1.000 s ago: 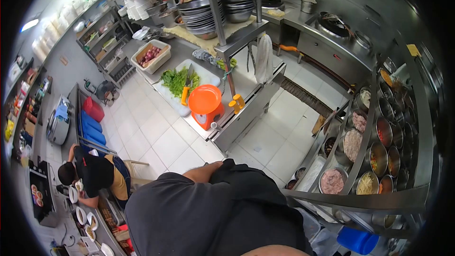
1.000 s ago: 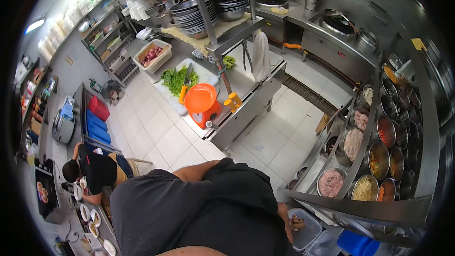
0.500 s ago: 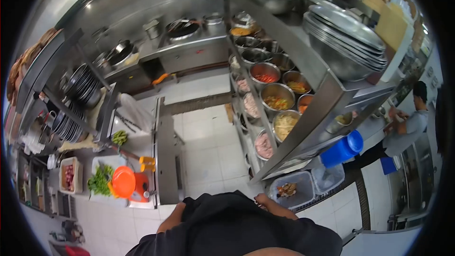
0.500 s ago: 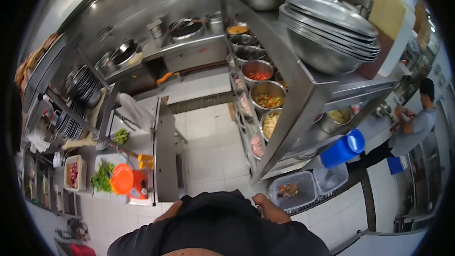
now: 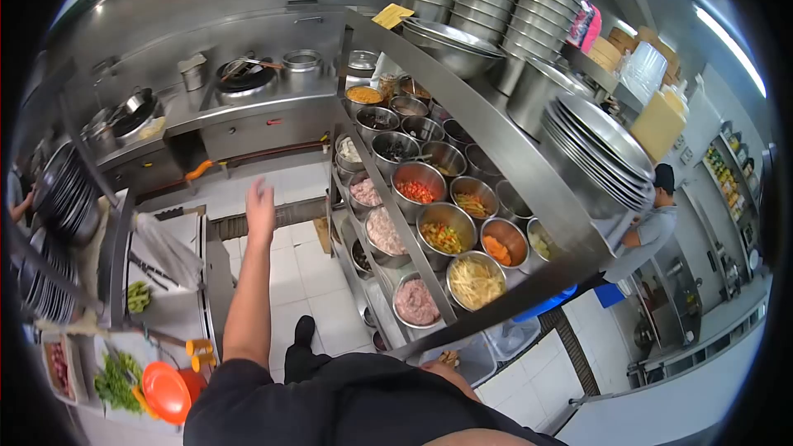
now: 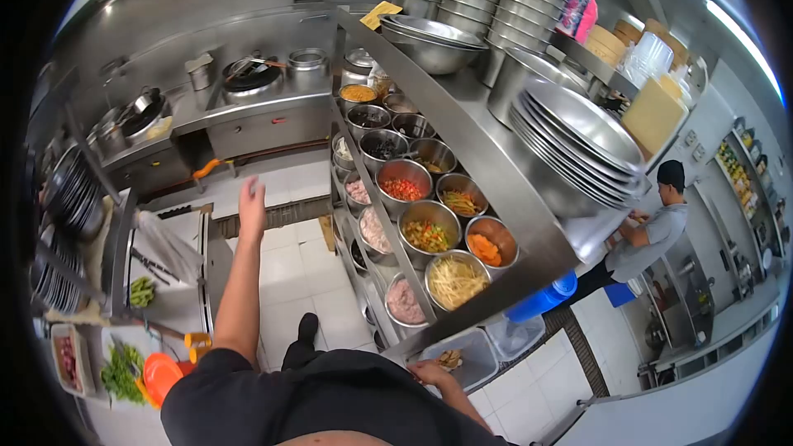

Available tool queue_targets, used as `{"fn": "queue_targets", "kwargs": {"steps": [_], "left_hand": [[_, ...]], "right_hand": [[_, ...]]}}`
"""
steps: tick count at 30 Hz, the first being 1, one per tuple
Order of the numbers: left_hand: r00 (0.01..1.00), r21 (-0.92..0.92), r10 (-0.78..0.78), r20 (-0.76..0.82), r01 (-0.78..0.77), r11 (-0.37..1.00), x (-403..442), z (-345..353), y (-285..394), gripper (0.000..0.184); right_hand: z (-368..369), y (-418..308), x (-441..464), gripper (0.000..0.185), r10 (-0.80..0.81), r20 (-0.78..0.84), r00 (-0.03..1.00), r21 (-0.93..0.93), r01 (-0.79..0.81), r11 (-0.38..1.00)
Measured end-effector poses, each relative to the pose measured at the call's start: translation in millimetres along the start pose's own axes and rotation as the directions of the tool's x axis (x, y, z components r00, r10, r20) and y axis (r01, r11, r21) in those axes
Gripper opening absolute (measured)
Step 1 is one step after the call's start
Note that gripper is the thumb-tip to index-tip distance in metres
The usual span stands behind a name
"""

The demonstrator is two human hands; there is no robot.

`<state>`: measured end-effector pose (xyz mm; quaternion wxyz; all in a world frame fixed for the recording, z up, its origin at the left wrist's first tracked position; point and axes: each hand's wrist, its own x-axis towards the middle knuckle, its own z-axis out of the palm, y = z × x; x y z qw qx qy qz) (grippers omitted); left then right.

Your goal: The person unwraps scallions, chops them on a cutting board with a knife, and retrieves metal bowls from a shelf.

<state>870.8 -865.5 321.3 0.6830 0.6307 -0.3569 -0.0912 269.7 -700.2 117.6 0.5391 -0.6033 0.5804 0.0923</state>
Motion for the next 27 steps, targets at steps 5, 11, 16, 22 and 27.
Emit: {"fn": "queue_targets", "kwargs": {"steps": [5,11,16,22,27], "left_hand": [[0.97,-0.217,0.186,0.156,-0.15,0.965,107,72,106,0.035],[0.889,-0.286,0.393,0.233,-0.324,0.902,198,114,148,0.028],[0.742,-0.407,0.657,0.137,-0.562,0.72,260,166,219,0.03],[0.519,-0.269,0.836,0.176,-0.792,0.548,332,256,303,0.03],[0.481,-0.012,0.363,0.798,-0.589,0.808,383,336,352,0.081]], "right_hand": [[46,-12,35,0.055,0.181,-0.018,0.983,0.059,-0.18,0.982],[50,-114,5,0.057,-0.053,-0.087,0.995,-0.245,0.03,0.969],[-66,-444,-100,0.04,-0.36,-0.12,0.925,-0.08,0.353,0.932],[-167,-691,-164,0.027,-0.877,-0.353,0.327,-0.773,0.426,0.47],[-291,-824,-142,0.038,-0.828,-0.553,0.091,-0.833,-0.07,0.549]]}}
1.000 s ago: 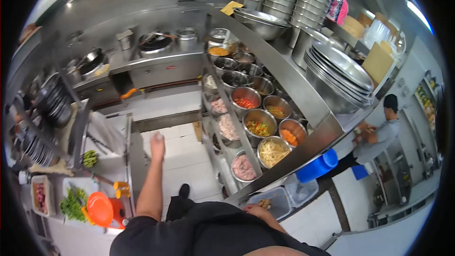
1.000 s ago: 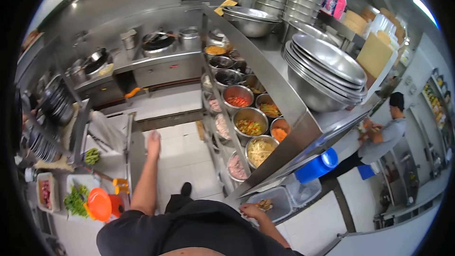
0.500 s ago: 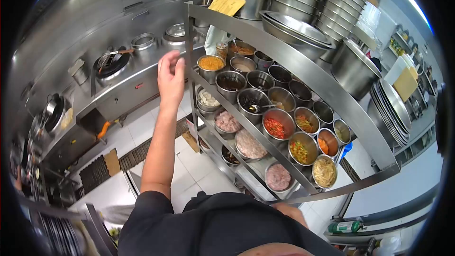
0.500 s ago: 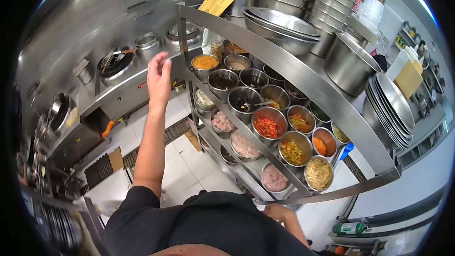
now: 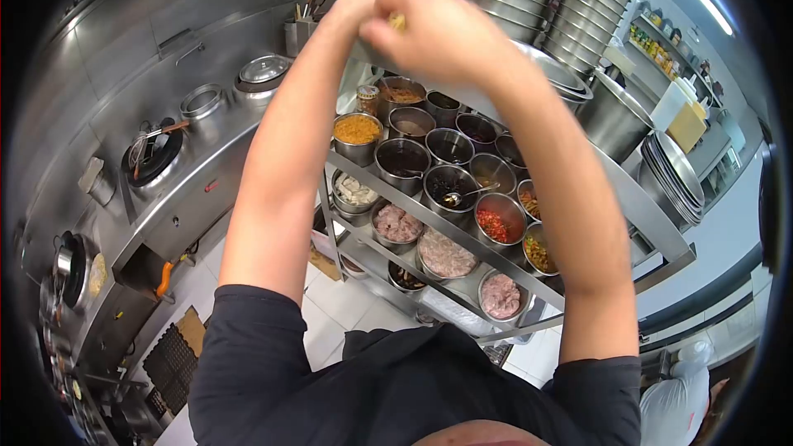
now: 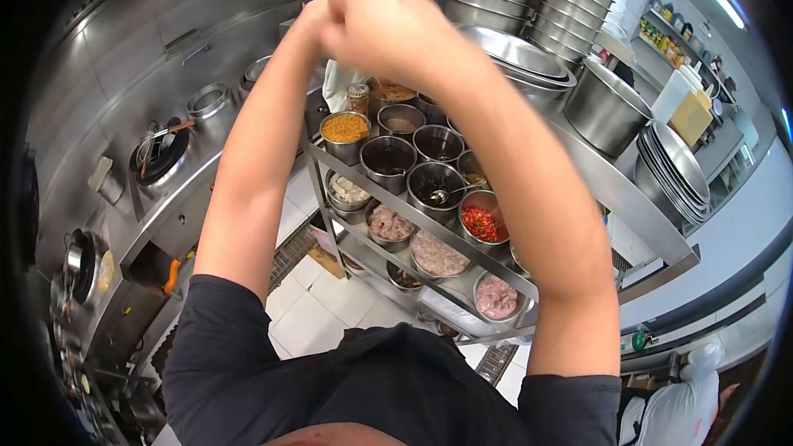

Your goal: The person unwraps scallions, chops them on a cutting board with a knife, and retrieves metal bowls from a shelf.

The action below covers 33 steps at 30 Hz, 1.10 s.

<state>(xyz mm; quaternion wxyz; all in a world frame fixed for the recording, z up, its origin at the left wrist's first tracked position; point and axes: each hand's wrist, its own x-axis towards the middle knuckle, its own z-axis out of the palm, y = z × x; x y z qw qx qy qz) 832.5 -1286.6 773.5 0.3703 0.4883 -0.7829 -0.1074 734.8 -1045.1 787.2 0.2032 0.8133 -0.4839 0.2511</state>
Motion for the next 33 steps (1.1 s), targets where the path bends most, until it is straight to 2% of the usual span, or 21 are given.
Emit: {"fn": "queue_targets", "kwargs": {"steps": [1,3,4,7,8,9,11,13,15,17,18,21,22,25,28,33], "left_hand": [[0.999,0.007,0.008,0.045,-0.008,1.0,13,12,-7,0.089],[0.979,0.023,0.203,0.006,-0.203,0.979,59,53,-48,0.104],[0.957,0.021,0.289,-0.018,-0.289,0.957,73,65,-65,0.112],[0.993,-0.005,0.115,0.0,-0.115,0.993,14,35,-19,0.127],[0.999,-0.01,0.053,-0.009,-0.053,0.999,5,24,-10,0.132],[1.0,-0.048,0.016,-0.015,-0.017,0.999,0,20,-6,0.135],[0.998,-0.072,-0.053,-0.034,0.05,0.996,-6,14,1,0.143],[0.998,-0.125,-0.048,-0.036,0.043,0.991,-3,11,1,0.144],[0.998,-0.128,-0.045,-0.039,0.039,0.991,-1,14,0,0.145],[0.998,-0.083,-0.041,-0.053,0.037,0.996,8,17,1,0.146],[0.997,0.041,0.006,-0.081,-0.002,0.999,38,35,-13,0.141],[0.998,0.069,0.014,-0.065,-0.009,0.998,48,40,-17,0.131],[1.0,0.099,0.013,-0.001,-0.013,0.995,27,27,-6,0.122],[0.996,0.011,-0.068,-0.055,0.069,0.998,13,19,0,0.116],[0.99,-0.031,-0.093,-0.104,0.09,0.995,23,22,-7,0.112],[0.991,-0.111,-0.131,-0.023,0.127,0.986,26,22,-7,0.119]], "right_hand": [[3,8,39,0.053,0.159,0.116,0.98,-0.069,-0.152,0.986],[2,11,75,0.062,0.307,0.1,0.947,-0.139,-0.292,0.946],[12,28,98,0.06,0.374,0.12,0.92,-0.202,-0.346,0.916],[72,110,150,0.062,0.525,0.131,0.841,-0.334,-0.461,0.822],[89,131,159,0.065,0.558,0.085,0.826,-0.357,-0.498,0.791],[99,137,159,0.075,0.618,-0.041,0.785,-0.33,-0.594,0.733],[91,137,162,0.079,0.591,0.001,0.807,-0.263,-0.57,0.778],[70,138,179,0.081,0.592,0.163,0.789,-0.204,-0.56,0.803],[67,136,182,0.083,0.599,0.211,0.772,-0.191,-0.569,0.8],[73,114,170,0.081,0.632,0.105,0.768,-0.202,-0.605,0.77],[77,104,161,0.079,0.651,0.036,0.759,-0.192,-0.634,0.749],[88,92,142,0.073,0.636,-0.173,0.752,-0.168,-0.659,0.733],[92,95,143,0.07,0.639,-0.189,0.745,-0.128,-0.664,0.736],[85,91,140,0.065,0.628,-0.149,0.764,-0.056,-0.641,0.766],[90,93,144,0.063,0.613,-0.18,0.769,-0.025,-0.627,0.779],[91,98,147,0.062,0.601,-0.188,0.777,0.016,-0.609,0.793]]}}
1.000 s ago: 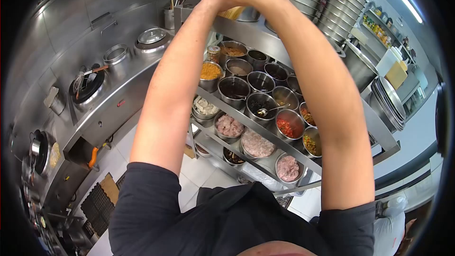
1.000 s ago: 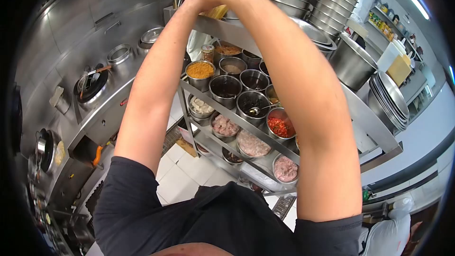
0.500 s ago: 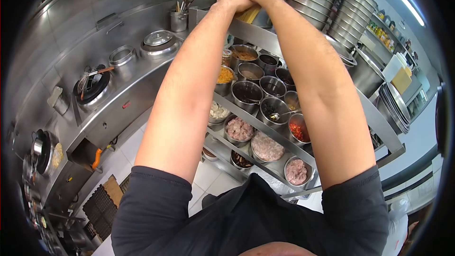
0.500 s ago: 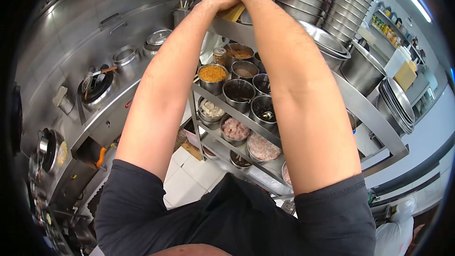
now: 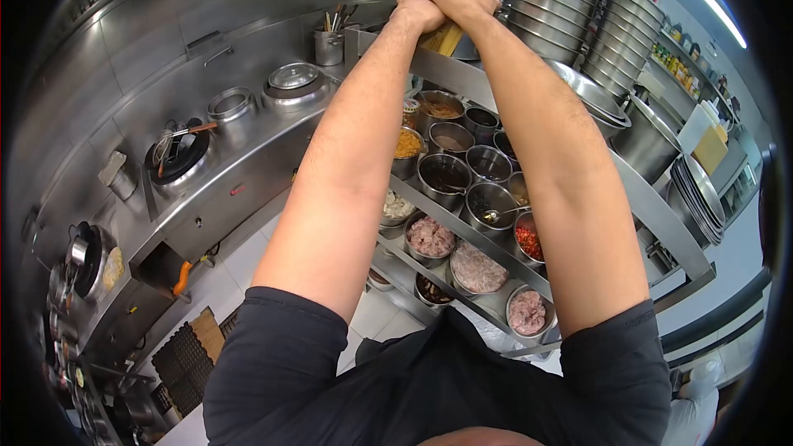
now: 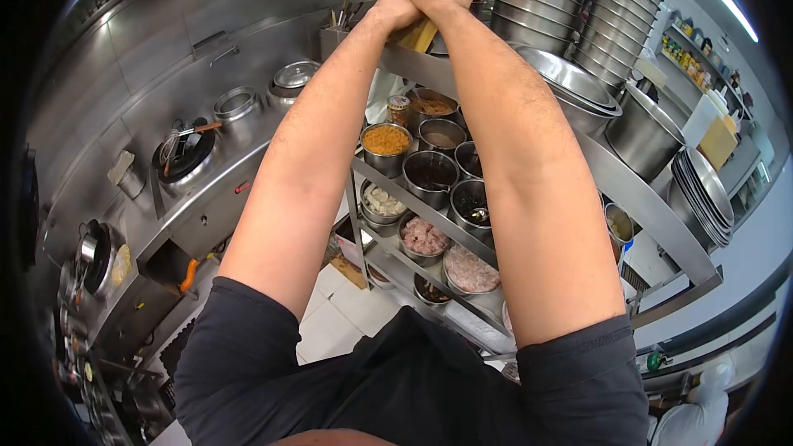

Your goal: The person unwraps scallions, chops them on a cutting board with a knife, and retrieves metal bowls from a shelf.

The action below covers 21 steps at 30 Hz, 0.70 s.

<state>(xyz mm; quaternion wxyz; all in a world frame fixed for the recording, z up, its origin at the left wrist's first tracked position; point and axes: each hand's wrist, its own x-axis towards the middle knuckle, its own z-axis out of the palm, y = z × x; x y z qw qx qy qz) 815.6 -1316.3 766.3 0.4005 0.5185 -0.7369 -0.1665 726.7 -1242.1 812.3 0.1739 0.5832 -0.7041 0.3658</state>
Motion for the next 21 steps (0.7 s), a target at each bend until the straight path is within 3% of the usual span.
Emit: {"fn": "queue_targets", "kwargs": {"steps": [11,21], "left_hand": [[0.997,-0.087,-0.072,0.004,0.072,0.994,-13,-6,1,0.125],[0.999,0.024,0.027,-0.018,-0.027,0.999,15,14,-13,0.126]], "right_hand": [[2,0,-1,0.063,-0.084,-0.09,0.992,-0.083,0.076,0.994],[4,6,1,0.063,-0.112,-0.117,0.987,-0.081,0.103,0.991]]}}
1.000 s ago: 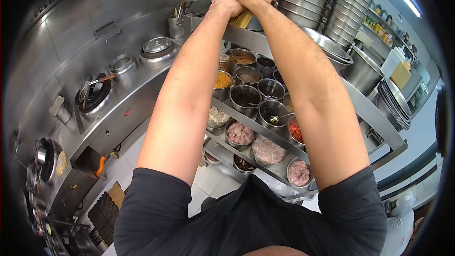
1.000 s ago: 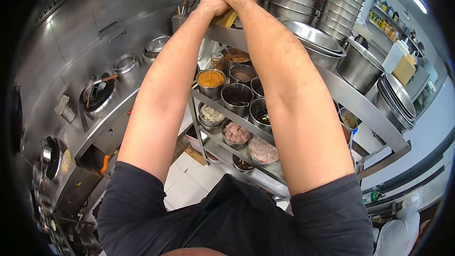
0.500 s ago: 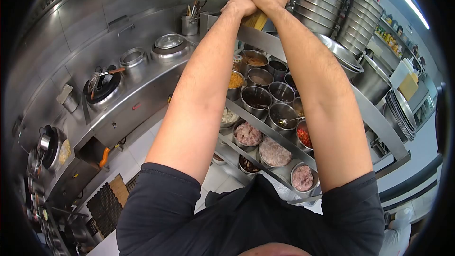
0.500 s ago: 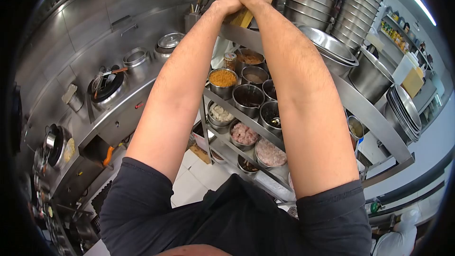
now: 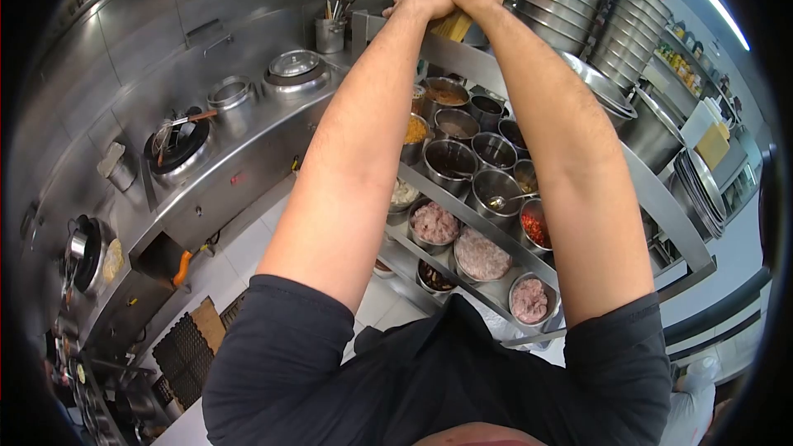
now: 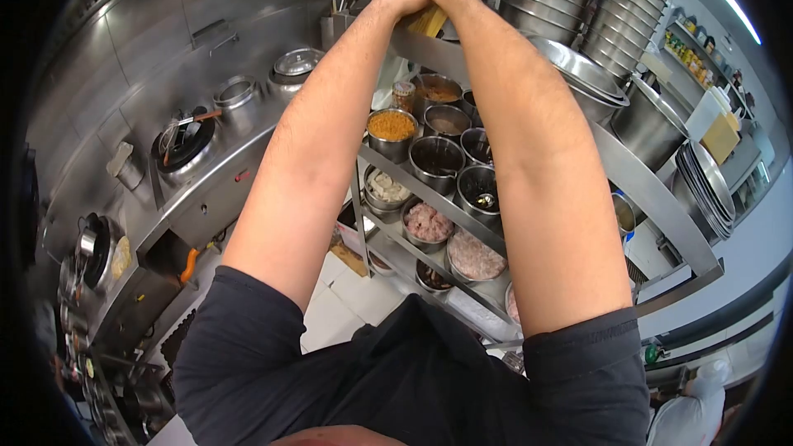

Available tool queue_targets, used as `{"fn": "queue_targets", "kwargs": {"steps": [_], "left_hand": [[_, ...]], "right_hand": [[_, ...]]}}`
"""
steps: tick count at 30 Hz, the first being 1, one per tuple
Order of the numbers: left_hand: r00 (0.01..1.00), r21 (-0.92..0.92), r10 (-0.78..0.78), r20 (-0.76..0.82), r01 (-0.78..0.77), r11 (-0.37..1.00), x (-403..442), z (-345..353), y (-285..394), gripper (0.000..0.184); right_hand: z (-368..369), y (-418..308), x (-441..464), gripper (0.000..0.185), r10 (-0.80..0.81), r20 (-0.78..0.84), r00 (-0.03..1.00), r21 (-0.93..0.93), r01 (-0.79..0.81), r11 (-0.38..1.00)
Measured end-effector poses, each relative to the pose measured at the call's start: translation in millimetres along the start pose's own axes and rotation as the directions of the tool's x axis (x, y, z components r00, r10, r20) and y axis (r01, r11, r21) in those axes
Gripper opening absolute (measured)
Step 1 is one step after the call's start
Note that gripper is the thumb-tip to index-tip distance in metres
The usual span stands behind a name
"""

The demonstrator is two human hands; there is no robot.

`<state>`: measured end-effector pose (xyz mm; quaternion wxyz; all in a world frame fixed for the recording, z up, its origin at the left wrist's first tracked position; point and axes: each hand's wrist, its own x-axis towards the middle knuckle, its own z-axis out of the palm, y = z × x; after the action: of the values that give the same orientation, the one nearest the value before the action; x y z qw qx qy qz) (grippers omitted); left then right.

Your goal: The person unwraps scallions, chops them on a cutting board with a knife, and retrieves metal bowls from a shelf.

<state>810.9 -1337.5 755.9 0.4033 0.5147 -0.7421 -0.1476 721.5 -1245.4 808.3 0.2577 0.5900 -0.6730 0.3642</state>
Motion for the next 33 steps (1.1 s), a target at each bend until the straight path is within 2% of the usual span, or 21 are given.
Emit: {"fn": "queue_targets", "kwargs": {"steps": [1,2,5,8,11,15,18,21,25,26,29,30,33], "left_hand": [[1.0,-0.004,0.001,-0.012,-0.001,1.0,-1,0,-1,0.126],[1.0,-0.007,0.006,-0.029,-0.006,1.0,-1,-1,-2,0.127],[1.0,0.007,0.006,-0.031,-0.006,1.0,-7,-4,0,0.129],[0.998,-0.112,-0.064,0.009,0.065,0.992,-31,-18,10,0.131],[0.998,-0.103,-0.067,0.019,0.069,0.992,-27,-21,11,0.133],[0.997,-0.161,-0.062,0.037,0.067,0.985,-25,-18,7,0.134],[0.994,-0.168,-0.097,0.054,0.104,0.98,-39,-27,13,0.135],[0.994,-0.142,-0.096,0.048,0.102,0.985,-29,-23,9,0.138],[0.998,-0.107,-0.067,-0.003,0.066,0.992,-36,-23,12,0.149],[0.996,-0.095,-0.068,-0.062,0.062,0.994,-40,-22,12,0.16],[0.999,-0.11,-0.044,-0.032,0.04,0.993,-50,-30,17,0.16],[0.999,-0.047,-0.018,-0.041,0.016,0.999,-47,-27,16,0.159],[0.988,-0.166,0.057,-0.14,-0.081,0.983,-8,-14,2,0.154]], "right_hand": [[-3,-4,-3,0.063,-0.001,-0.001,1.0,-0.024,0.001,1.0],[-22,-12,-20,0.053,0.009,-0.021,1.0,0.192,-0.005,0.981],[-21,-11,-18,0.05,0.025,-0.038,0.999,0.208,-0.017,0.978],[-26,-16,-25,0.049,0.029,-0.117,0.993,0.185,-0.007,0.983],[-30,-20,-25,0.048,0.03,-0.055,0.998,0.183,-0.019,0.983],[-29,-18,-27,0.045,0.003,-0.09,0.996,0.154,0.011,0.988],[-6,-7,-8,0.063,-0.067,-0.107,0.992,-0.005,0.066,0.998],[-5,-9,-4,0.062,-0.111,-0.161,0.981,-0.059,0.102,0.993],[-20,-15,1,0.056,-0.189,-0.42,0.888,-0.139,0.143,0.98],[-38,-24,-10,0.043,-0.13,-0.462,0.877,0.043,0.168,0.985],[-42,-24,6,0.042,-0.197,-0.536,0.821,0.024,0.248,0.969],[-41,-26,10,0.044,-0.228,-0.604,0.764,0.024,0.304,0.952],[-59,-41,13,0.044,-0.31,-0.649,0.695,0.002,0.409,0.913]]}}
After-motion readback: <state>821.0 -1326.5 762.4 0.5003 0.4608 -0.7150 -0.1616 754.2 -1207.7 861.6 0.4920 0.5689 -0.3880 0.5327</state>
